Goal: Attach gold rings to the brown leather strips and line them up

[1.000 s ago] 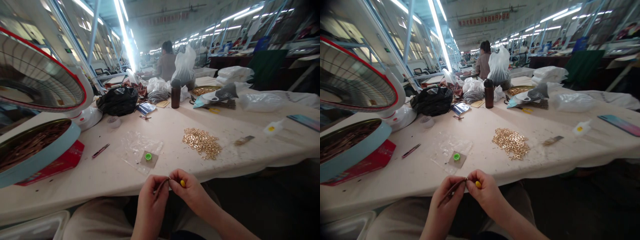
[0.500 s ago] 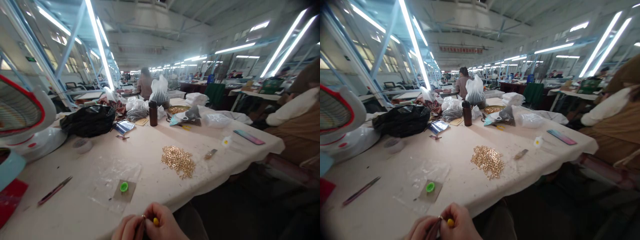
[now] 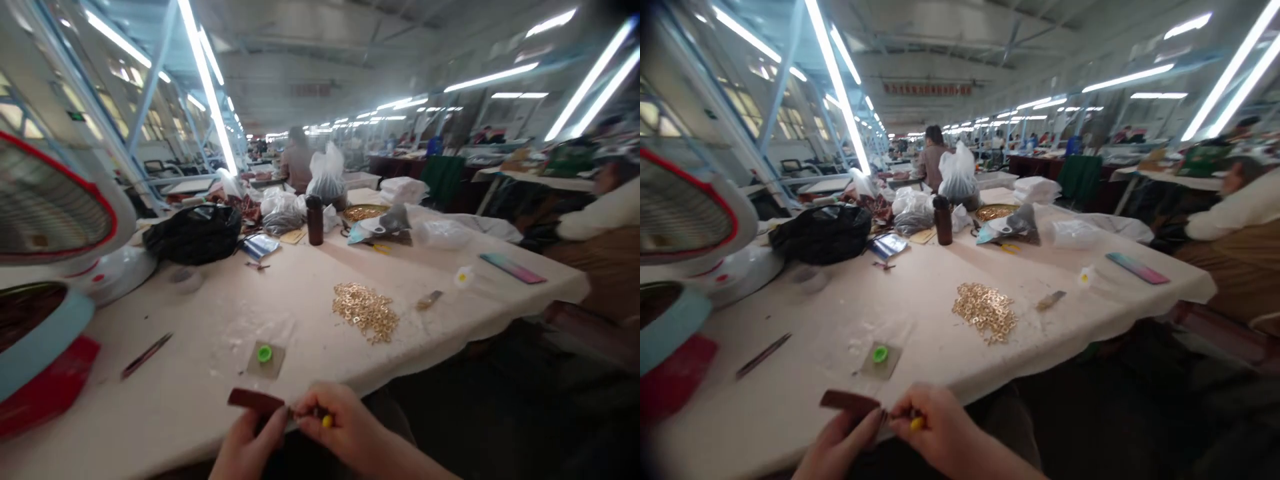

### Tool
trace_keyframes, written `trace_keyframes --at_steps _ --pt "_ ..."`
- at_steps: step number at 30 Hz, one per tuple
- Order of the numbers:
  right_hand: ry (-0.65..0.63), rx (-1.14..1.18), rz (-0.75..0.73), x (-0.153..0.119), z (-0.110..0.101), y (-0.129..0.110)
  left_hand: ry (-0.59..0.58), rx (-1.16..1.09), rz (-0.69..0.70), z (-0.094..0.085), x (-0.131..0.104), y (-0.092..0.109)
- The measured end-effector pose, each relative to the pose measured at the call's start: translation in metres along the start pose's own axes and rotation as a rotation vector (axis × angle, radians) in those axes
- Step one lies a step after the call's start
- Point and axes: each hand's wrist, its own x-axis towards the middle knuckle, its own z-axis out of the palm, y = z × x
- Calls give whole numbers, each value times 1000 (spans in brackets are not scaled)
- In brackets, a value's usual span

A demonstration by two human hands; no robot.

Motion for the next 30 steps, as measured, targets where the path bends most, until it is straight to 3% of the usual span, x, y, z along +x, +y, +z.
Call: trace_keyframes --at_steps 4,8,12,15,22,30 --pt "-80 -98 -325 -1 -17 -8 -216 -145 -98 -1 -10 10" --pt "-167 -149 -425 -1 -18 -6 -274 -161 -41 3 -19 11" --pt "-183 -135 -324 -2 -11 -10 -141 29 101 6 -30 11" --pt "-151 -124 -206 -5 -4 -10 -76 180 126 7 -35 11" --pt "-46 -60 -17 -12 13 -4 -68 149 141 7 -36 8" --pt "-55 161 99 -10 22 -1 -88 166 132 4 -38 6"
